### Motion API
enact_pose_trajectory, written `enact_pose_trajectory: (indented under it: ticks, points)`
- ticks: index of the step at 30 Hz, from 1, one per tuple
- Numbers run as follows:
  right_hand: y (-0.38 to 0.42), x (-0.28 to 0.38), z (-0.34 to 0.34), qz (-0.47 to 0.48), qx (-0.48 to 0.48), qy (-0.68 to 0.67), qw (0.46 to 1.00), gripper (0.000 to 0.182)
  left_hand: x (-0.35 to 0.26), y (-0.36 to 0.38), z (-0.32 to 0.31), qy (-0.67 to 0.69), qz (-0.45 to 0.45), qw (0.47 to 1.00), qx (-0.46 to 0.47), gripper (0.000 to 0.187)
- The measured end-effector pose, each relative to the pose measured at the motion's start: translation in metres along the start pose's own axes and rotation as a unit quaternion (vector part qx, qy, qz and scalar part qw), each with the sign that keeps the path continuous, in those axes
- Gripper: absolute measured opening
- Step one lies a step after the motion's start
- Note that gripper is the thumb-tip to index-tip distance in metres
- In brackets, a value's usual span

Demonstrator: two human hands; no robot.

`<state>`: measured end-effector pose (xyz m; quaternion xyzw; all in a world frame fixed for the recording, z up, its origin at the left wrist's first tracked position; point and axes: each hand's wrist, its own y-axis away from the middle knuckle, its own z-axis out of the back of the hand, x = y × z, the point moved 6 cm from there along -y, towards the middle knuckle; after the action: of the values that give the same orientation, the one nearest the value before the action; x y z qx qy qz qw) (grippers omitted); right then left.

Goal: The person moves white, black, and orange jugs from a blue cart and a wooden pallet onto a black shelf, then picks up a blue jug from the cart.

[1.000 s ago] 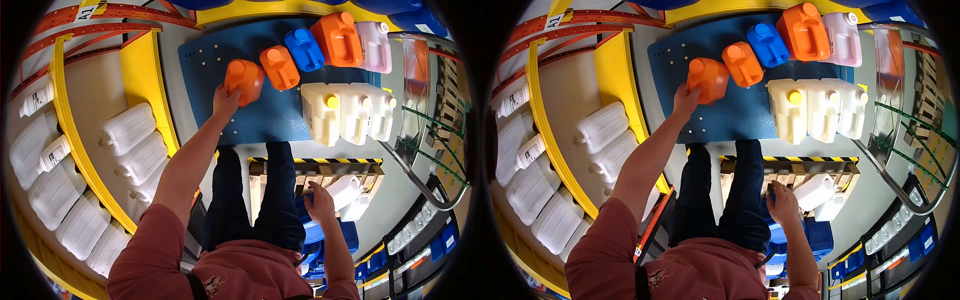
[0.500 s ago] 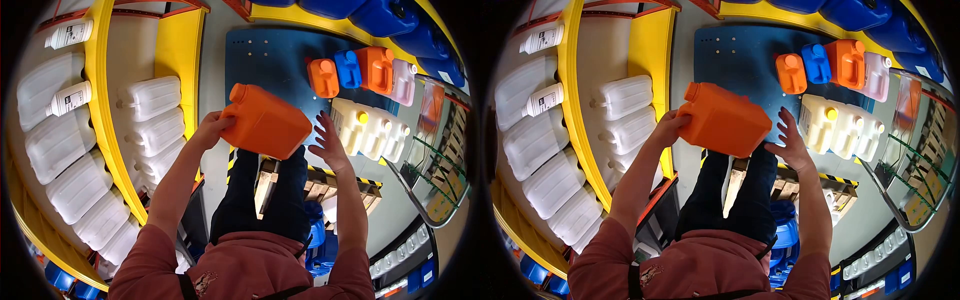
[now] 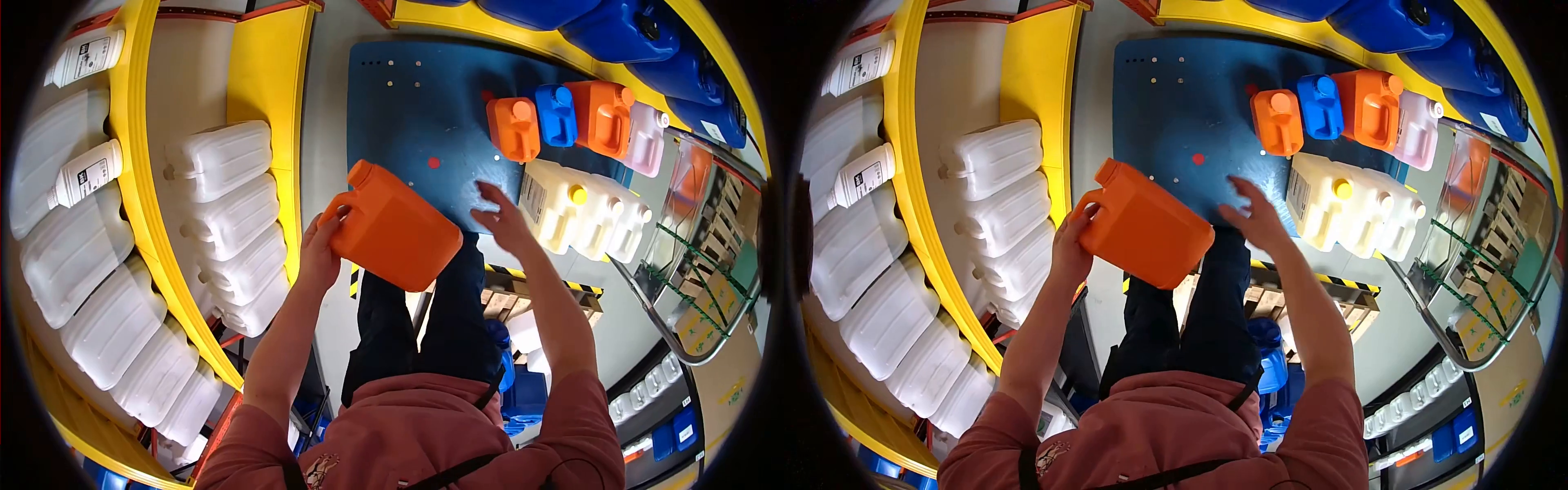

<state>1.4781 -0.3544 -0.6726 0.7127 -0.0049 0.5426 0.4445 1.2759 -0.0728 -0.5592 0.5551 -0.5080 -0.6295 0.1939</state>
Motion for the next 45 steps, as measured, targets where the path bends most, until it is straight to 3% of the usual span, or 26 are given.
enact_pose_trajectory:
  ticks: [1,2,3,5,7,9,12,14,16,17,19,22,24,28,32,38,40,41,45]
  points:
    - [-0.014,0.016,0.031,0.088,-0.125,0.193,0.969,0.057,0.001,0.002,0.003,-0.039,-0.015,0.999,-0.008,0.037]
    - [-0.026,0.036,0.054,0.065,-0.193,0.337,0.919,0.055,0.005,0.002,0.009,-0.038,-0.017,0.999,-0.007,0.037]
    - [-0.042,0.028,0.072,0.081,-0.251,0.389,0.883,0.054,0.008,0.0,0.015,-0.071,-0.043,0.996,0.007,0.036]
    - [-0.068,0.031,0.09,0.065,-0.24,0.44,0.863,0.051,0.006,0.004,0.021,-0.101,-0.067,0.992,0.015,0.034]
    - [-0.092,0.023,0.089,-0.065,-0.094,0.524,0.844,0.052,-0.003,0.017,0.023,-0.23,-0.097,0.968,0.016,0.031]
    - [-0.112,0.017,0.091,-0.08,-0.064,0.527,0.844,0.044,-0.006,0.03,0.029,-0.244,-0.113,0.963,0.018,0.03]
    - [-0.126,0.014,0.084,-0.106,-0.05,0.448,0.886,0.041,-0.01,0.05,0.041,-0.264,-0.137,0.955,0.016,0.028]
    - [-0.118,0.025,0.071,-0.058,-0.096,0.4,0.91,0.046,-0.013,0.069,0.054,-0.263,-0.147,0.953,0.003,0.026]
    - [-0.104,0.022,0.055,-0.02,-0.069,0.321,0.944,0.049,-0.024,0.089,0.061,-0.296,-0.191,0.936,-0.017,0.022]
    - [-0.089,0.03,0.044,0.0,-0.049,0.276,0.96,0.047,-0.027,0.099,0.067,-0.289,-0.203,0.935,-0.02,0.022]
    - [-0.054,0.053,0.019,-0.032,0.011,0.231,0.972,0.048,-0.039,0.122,0.071,-0.422,-0.262,0.867,-0.027,0.02]
    - [0.009,0.1,-0.02,-0.043,0.071,0.126,0.989,0.054,-0.057,0.157,0.081,-0.475,-0.323,0.817,-0.043,0.021]
    - [0.053,0.141,-0.05,-0.043,0.083,0.02,0.995,0.059,-0.074,0.181,0.095,-0.437,-0.336,0.832,-0.068,0.02]
    - [0.112,0.184,-0.1,-0.041,0.092,-0.259,0.961,0.063,-0.094,0.217,0.157,-0.447,-0.361,0.814,-0.087,0.018]
    - [0.152,0.242,-0.164,0.058,0.128,-0.344,0.929,0.055,-0.112,0.253,0.222,-0.381,-0.379,0.84,-0.079,0.018]
    - [0.184,0.294,-0.262,0.116,0.212,-0.122,0.963,0.053,-0.116,0.317,0.307,-0.267,-0.432,0.849,-0.145,0.021]
    - [0.194,0.313,-0.293,0.162,0.294,-0.079,0.939,0.049,-0.103,0.348,0.319,-0.254,-0.449,0.831,-0.208,0.022]
    - [0.196,0.322,-0.305,0.154,0.32,-0.038,0.934,0.048,-0.091,0.359,0.327,-0.204,-0.436,0.847,-0.225,0.024]
    - [0.201,0.348,-0.365,0.182,0.434,0.068,0.88,0.051,-0.037,0.415,0.35,-0.154,-0.46,0.798,-0.359,0.021]
